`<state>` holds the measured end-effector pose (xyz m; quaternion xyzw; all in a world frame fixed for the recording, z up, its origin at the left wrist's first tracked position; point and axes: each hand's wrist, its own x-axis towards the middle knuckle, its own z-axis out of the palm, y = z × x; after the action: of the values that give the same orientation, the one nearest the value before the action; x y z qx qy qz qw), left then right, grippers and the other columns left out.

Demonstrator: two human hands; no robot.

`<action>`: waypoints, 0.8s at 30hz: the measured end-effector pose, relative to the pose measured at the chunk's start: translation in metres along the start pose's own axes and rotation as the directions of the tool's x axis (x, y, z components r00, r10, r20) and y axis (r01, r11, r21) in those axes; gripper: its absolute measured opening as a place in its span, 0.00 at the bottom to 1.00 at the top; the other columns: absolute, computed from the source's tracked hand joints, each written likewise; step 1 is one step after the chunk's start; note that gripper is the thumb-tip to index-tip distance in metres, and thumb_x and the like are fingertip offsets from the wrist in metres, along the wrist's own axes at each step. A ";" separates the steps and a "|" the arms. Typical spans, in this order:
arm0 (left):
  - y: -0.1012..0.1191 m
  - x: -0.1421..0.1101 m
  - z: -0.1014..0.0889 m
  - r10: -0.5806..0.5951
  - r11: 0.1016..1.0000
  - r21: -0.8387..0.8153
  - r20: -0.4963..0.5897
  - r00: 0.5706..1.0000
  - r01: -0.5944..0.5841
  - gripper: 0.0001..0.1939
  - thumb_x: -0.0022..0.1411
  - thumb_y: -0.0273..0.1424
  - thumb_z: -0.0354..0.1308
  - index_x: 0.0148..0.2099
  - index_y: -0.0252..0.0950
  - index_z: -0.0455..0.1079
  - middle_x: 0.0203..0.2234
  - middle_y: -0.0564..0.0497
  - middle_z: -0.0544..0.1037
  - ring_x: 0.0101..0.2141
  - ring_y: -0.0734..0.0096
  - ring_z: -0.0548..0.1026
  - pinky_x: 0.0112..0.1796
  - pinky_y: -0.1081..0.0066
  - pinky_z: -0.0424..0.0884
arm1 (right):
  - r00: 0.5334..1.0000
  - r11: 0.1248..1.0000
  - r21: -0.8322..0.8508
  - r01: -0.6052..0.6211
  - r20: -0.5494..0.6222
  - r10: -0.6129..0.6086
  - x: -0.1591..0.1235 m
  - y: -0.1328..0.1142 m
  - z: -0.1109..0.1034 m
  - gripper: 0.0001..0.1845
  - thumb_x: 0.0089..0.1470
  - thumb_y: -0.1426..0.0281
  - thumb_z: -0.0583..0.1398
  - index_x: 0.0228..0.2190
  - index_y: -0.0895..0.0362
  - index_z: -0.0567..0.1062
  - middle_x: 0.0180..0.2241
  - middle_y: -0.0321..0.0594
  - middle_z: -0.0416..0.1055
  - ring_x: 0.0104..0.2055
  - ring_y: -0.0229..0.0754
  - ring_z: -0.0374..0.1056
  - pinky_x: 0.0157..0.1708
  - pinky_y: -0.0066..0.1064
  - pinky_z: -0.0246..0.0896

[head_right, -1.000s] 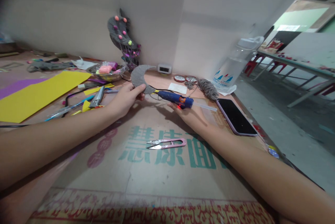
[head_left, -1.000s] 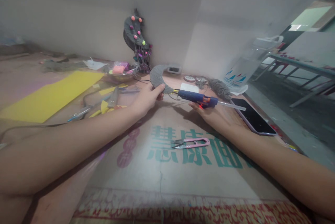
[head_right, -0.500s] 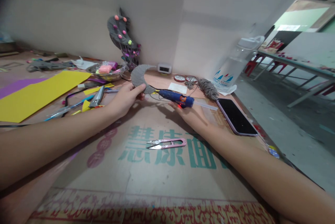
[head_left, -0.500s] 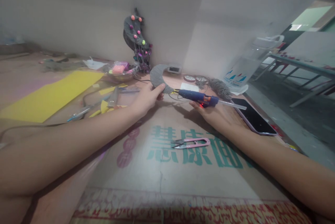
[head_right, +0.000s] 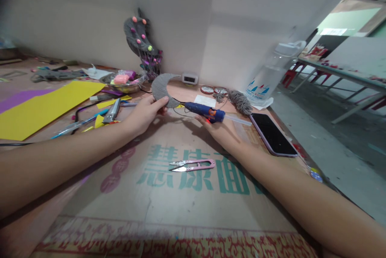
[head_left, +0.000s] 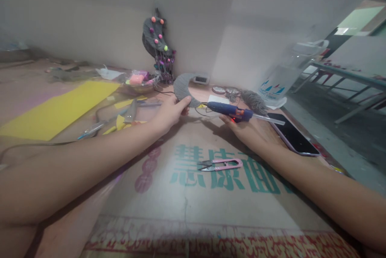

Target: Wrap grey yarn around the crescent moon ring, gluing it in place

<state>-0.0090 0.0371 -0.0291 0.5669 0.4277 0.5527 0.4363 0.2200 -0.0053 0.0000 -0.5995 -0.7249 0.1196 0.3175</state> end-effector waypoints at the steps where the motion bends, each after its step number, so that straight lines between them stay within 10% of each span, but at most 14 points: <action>1: 0.000 0.000 0.000 -0.002 1.000 0.003 -0.002 1.000 0.002 0.15 0.61 0.42 0.61 0.31 0.36 0.68 0.23 0.54 0.70 0.25 0.74 0.68 0.28 0.72 0.63 | 1.000 1.000 -0.002 -0.005 -0.003 0.005 0.001 0.001 0.001 0.15 0.58 0.57 0.61 0.36 0.55 0.81 0.38 0.48 0.81 0.48 0.59 0.76 0.55 0.49 0.68; 24: 0.000 0.000 0.000 0.025 1.000 0.019 0.002 1.000 -0.025 0.14 0.62 0.41 0.60 0.31 0.36 0.67 0.23 0.54 0.70 0.25 0.74 0.68 0.29 0.73 0.65 | 0.999 0.999 -0.038 0.002 -0.045 -0.004 -0.005 -0.012 -0.007 0.16 0.59 0.58 0.61 0.42 0.55 0.81 0.44 0.47 0.82 0.48 0.57 0.77 0.52 0.47 0.71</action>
<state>-0.0095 0.0369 -0.0295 0.5767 0.4252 0.5537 0.4243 0.2155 -0.0140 0.0104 -0.6070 -0.7205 0.0916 0.3226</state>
